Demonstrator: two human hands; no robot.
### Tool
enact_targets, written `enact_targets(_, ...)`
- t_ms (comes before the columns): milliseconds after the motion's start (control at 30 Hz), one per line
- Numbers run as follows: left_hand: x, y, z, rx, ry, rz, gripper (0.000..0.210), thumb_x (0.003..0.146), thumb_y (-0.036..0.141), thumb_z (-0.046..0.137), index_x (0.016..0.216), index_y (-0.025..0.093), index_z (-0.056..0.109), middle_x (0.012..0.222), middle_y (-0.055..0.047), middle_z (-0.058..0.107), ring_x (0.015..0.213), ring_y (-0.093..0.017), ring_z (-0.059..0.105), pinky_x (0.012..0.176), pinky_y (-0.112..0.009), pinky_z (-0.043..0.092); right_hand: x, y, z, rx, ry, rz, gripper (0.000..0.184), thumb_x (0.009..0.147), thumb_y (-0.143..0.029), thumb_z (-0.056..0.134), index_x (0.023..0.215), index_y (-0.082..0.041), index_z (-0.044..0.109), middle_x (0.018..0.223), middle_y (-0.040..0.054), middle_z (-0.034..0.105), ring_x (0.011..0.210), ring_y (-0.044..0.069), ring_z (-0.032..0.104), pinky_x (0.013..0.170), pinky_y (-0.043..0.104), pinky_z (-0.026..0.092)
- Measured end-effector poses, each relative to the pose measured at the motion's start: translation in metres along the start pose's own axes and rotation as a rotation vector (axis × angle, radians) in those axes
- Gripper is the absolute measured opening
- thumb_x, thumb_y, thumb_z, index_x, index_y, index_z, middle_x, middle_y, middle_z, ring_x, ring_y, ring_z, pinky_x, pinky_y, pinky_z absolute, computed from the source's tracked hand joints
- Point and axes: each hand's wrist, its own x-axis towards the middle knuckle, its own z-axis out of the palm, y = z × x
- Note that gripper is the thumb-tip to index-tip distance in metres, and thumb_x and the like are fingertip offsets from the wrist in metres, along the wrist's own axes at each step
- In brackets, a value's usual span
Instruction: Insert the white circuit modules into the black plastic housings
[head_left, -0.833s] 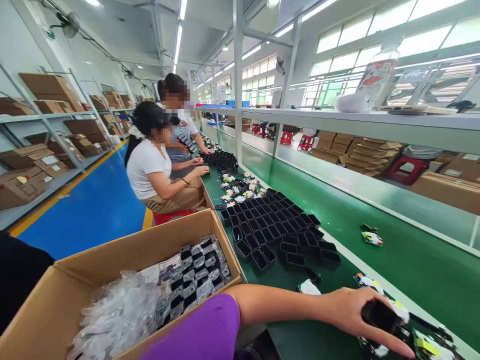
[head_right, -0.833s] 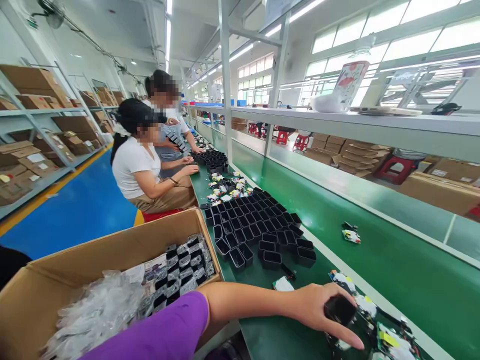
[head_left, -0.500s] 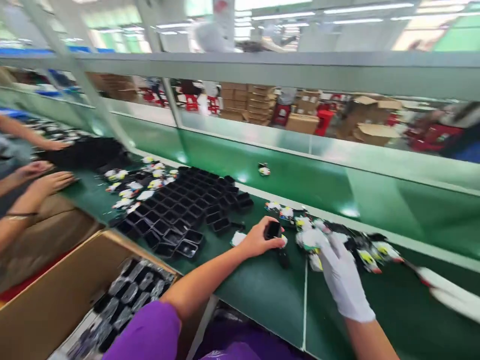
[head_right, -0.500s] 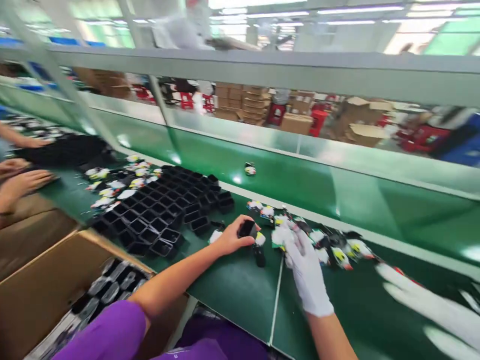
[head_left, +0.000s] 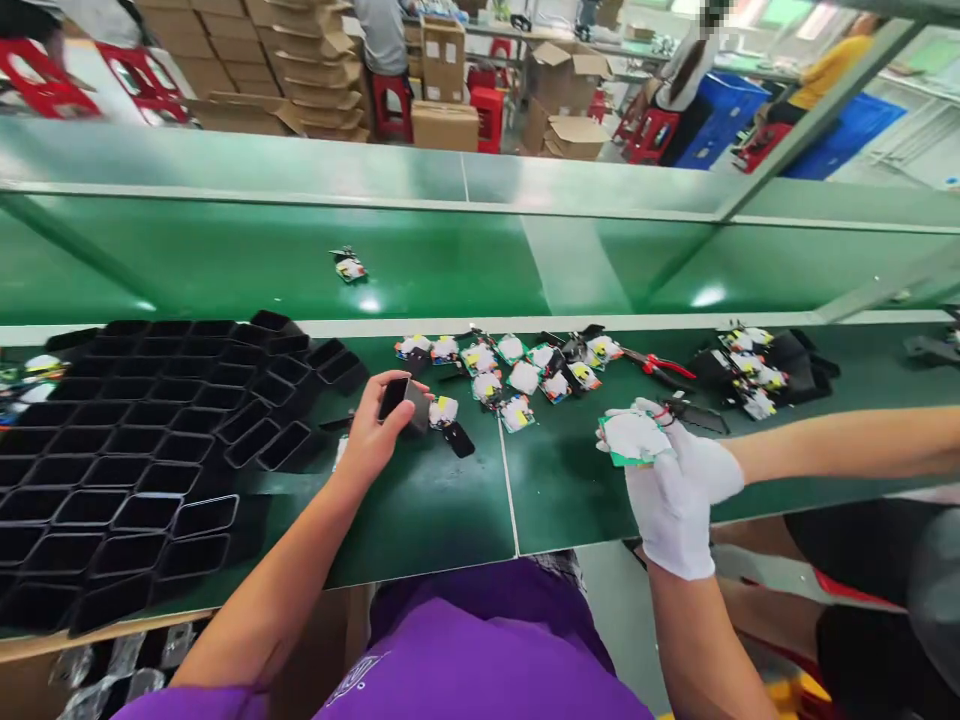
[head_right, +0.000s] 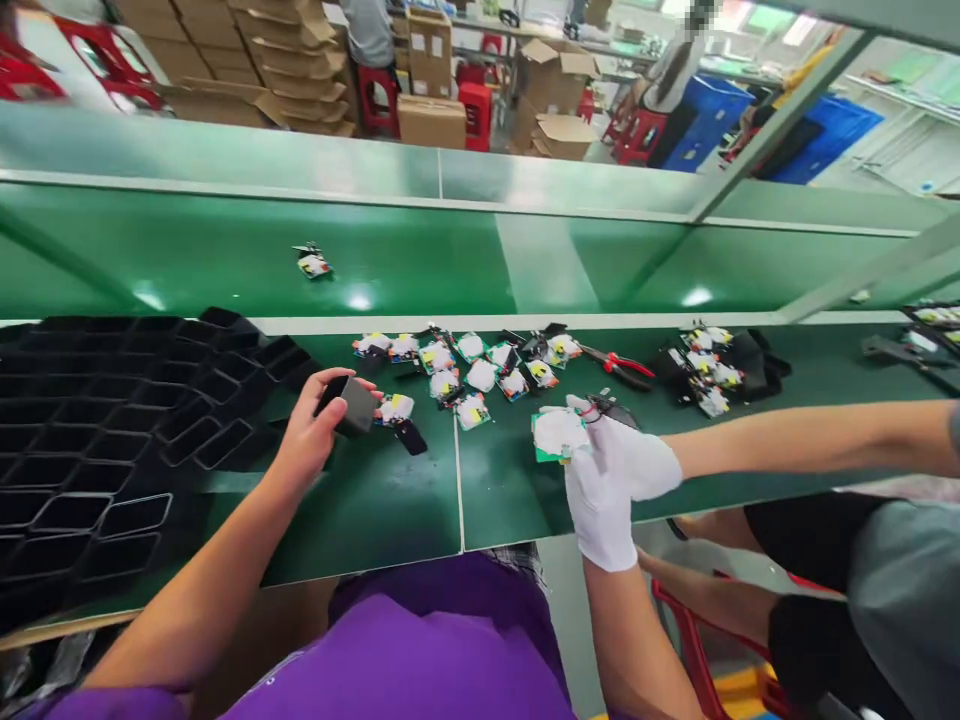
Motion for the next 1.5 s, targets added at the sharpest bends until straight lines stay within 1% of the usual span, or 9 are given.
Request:
enact_targets(200, -0.012, 0.002, 0.01, -0.084, -0.313, -0.108, 0.042, 0.073, 0.049, 0.073, 0.101, 0.017, 0.066, 0.083, -0.006, 0.07, 0.082, -0.024, 0.067, 0.077, -0.035, 0.055, -0.026, 0.005, -0.017, 0.049, 0.074, 0.036, 0.065, 0.084, -0.064, 0.061, 0.131, -0.02, 0.053, 0.141, 0.0182, 0.056, 0.13, 0.035, 0.055, 0.109, 0.057, 0.043)
enact_targets(367, -0.031, -0.003, 0.027, -0.315, -0.797, -0.328, 0.047, 0.073, 0.054, 0.073, 0.101, 0.017, 0.071, 0.109, -0.014, 0.07, 0.073, -0.02, 0.067, 0.064, -0.033, 0.057, -0.041, 0.004, 0.02, 0.245, -0.181, 0.158, 0.071, 0.075, -0.067, 0.073, 0.127, -0.021, 0.056, 0.127, 0.0153, 0.066, 0.112, 0.031, 0.066, 0.097, 0.046, 0.054)
enact_targets(500, -0.041, -0.009, 0.03, -0.406, -1.067, -0.47, 0.056, 0.062, 0.057, 0.077, 0.106, 0.023, 0.071, 0.083, -0.01, 0.071, 0.065, -0.024, 0.068, 0.056, -0.036, 0.057, -0.048, 0.004, 0.06, 0.314, -0.424, 0.208, 0.072, 0.073, -0.067, 0.075, 0.125, -0.02, 0.059, 0.129, 0.0129, 0.065, 0.117, 0.028, 0.063, 0.101, 0.041, 0.05)
enact_targets(700, -0.038, -0.015, 0.018, -0.363, -0.953, -0.471, 0.057, 0.058, 0.062, 0.075, 0.099, 0.022, 0.073, 0.077, -0.011, 0.07, 0.054, -0.025, 0.065, 0.042, -0.034, 0.05, -0.048, 0.008, 0.078, 0.186, -0.619, 0.071, 0.076, 0.085, -0.067, 0.062, 0.143, -0.02, 0.048, 0.138, 0.0122, 0.059, 0.124, 0.026, 0.058, 0.108, 0.041, 0.044)
enact_targets(833, -0.031, -0.012, 0.011, -0.32, -0.867, -0.317, 0.051, 0.065, 0.058, 0.073, 0.1, 0.021, 0.072, 0.076, -0.011, 0.069, 0.059, -0.027, 0.067, 0.048, -0.038, 0.055, -0.055, 0.013, 0.063, -0.409, -0.711, -0.222, 0.08, 0.093, -0.06, 0.057, 0.155, -0.016, 0.032, 0.158, 0.0163, 0.036, 0.147, 0.029, 0.032, 0.122, 0.05, 0.025)
enact_targets(967, -0.024, -0.004, 0.01, -0.408, -0.739, -0.16, 0.042, 0.071, 0.052, 0.069, 0.103, 0.025, 0.072, 0.087, -0.01, 0.069, 0.063, -0.023, 0.065, 0.049, -0.036, 0.054, -0.069, 0.024, 0.054, -0.912, -0.726, -0.328, 0.063, 0.099, -0.052, 0.049, 0.151, -0.018, 0.041, 0.158, 0.0135, 0.037, 0.148, 0.033, 0.031, 0.12, 0.06, 0.023)
enact_targets(1133, -0.021, 0.001, 0.013, -0.463, -0.637, -0.108, 0.037, 0.074, 0.047, 0.067, 0.105, 0.027, 0.073, 0.1, -0.009, 0.066, 0.066, -0.019, 0.062, 0.049, -0.032, 0.055, -0.084, 0.044, 0.022, -1.101, -0.462, -0.228, 0.058, 0.102, -0.046, 0.04, 0.151, -0.015, 0.04, 0.155, 0.0158, 0.04, 0.146, 0.032, 0.034, 0.118, 0.058, 0.03)
enact_targets(1367, -0.019, 0.001, 0.013, -0.452, -0.653, -0.106, 0.039, 0.075, 0.048, 0.068, 0.108, 0.027, 0.073, 0.096, -0.01, 0.066, 0.067, -0.019, 0.062, 0.05, -0.034, 0.057, -0.131, 0.074, -0.081, -1.257, 0.252, -0.008, 0.064, 0.103, -0.047, 0.031, 0.155, -0.009, 0.03, 0.15, 0.0264, 0.044, 0.143, 0.042, 0.038, 0.109, 0.072, 0.031)
enact_targets(1500, -0.018, 0.0, 0.014, -0.458, -0.641, -0.117, 0.039, 0.076, 0.047, 0.069, 0.107, 0.026, 0.074, 0.083, -0.007, 0.064, 0.068, -0.021, 0.063, 0.05, -0.033, 0.057, -0.129, 0.052, -0.058, -1.179, 0.143, -0.124, 0.057, 0.104, -0.038, 0.035, 0.156, -0.016, 0.03, 0.154, 0.0191, 0.042, 0.147, 0.036, 0.033, 0.115, 0.067, 0.026)
